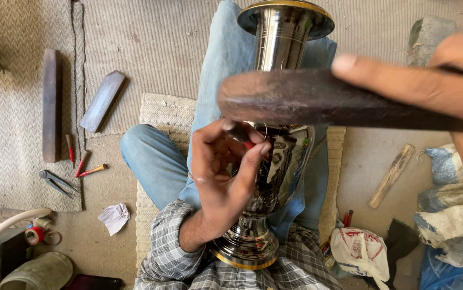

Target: The person sits on the floor and uses a hammer and a small metal punch to engrave a floral pattern onto the side of a silver vase. The person repeatedly taps the punch against the vase surface to create the design.

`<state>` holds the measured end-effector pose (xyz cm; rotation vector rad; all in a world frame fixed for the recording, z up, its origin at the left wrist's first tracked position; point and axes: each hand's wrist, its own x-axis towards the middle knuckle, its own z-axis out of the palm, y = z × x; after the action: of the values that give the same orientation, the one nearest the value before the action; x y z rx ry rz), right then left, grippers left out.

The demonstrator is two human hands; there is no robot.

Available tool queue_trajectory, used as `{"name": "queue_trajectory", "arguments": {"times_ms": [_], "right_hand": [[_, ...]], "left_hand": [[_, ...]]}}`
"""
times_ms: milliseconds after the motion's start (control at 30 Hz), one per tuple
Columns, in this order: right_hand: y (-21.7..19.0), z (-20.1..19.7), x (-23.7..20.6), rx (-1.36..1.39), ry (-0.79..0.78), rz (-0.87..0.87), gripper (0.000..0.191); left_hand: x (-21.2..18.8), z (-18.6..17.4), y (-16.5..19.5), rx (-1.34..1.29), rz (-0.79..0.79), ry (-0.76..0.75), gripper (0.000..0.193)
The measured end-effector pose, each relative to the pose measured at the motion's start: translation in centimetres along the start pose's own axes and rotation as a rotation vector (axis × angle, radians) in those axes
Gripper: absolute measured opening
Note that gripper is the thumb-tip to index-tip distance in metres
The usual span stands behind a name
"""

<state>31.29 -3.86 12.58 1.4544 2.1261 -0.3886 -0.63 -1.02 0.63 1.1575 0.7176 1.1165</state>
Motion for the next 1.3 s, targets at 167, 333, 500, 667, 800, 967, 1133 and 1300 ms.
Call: {"name": "queue_trajectory", "arguments": {"times_ms": [167,333,500,667,800,967,1133,1300], "right_hand": [[-0.5,-0.2,-0.3,0.086,0.074,-0.018,0.074],[-1.2,0.1,-0.1,0.122,0.105,-0.041,0.072],[-0.7,0.6,0.1,0.126,0.118,-0.021,0.070],[-0.7,1.4,-0.6,0.187,0.166,0.026,0.069],[-1.4,3.2,-1.6,0.293,0.232,0.060,0.068],[-0.6,6.4,-3.3,0.395,0.301,0.118,0.067],[0.5,9.7,-4.6,0.521,0.352,0.215,0.066],[-1.3,12.0,-6.0,0.575,0.423,0.177,0.065]], "left_hand": [[-0.5,0.4,-0.6,0.014,0.104,0.045,0.044],[-1.1,0.2,-0.8,0.028,0.106,0.036,0.044],[-0.6,0.2,-0.7,0.098,0.096,0.001,0.045],[0.9,-0.4,0.7,0.302,0.054,-0.115,0.037],[2.2,-0.5,1.9,0.253,0.047,-0.228,0.039],[3.6,-0.6,2.7,0.358,0.090,-0.359,0.042],[3.9,-1.0,3.2,0.370,0.133,-0.438,0.035],[4.6,-1.1,3.4,0.574,0.116,-0.483,0.046]]}}
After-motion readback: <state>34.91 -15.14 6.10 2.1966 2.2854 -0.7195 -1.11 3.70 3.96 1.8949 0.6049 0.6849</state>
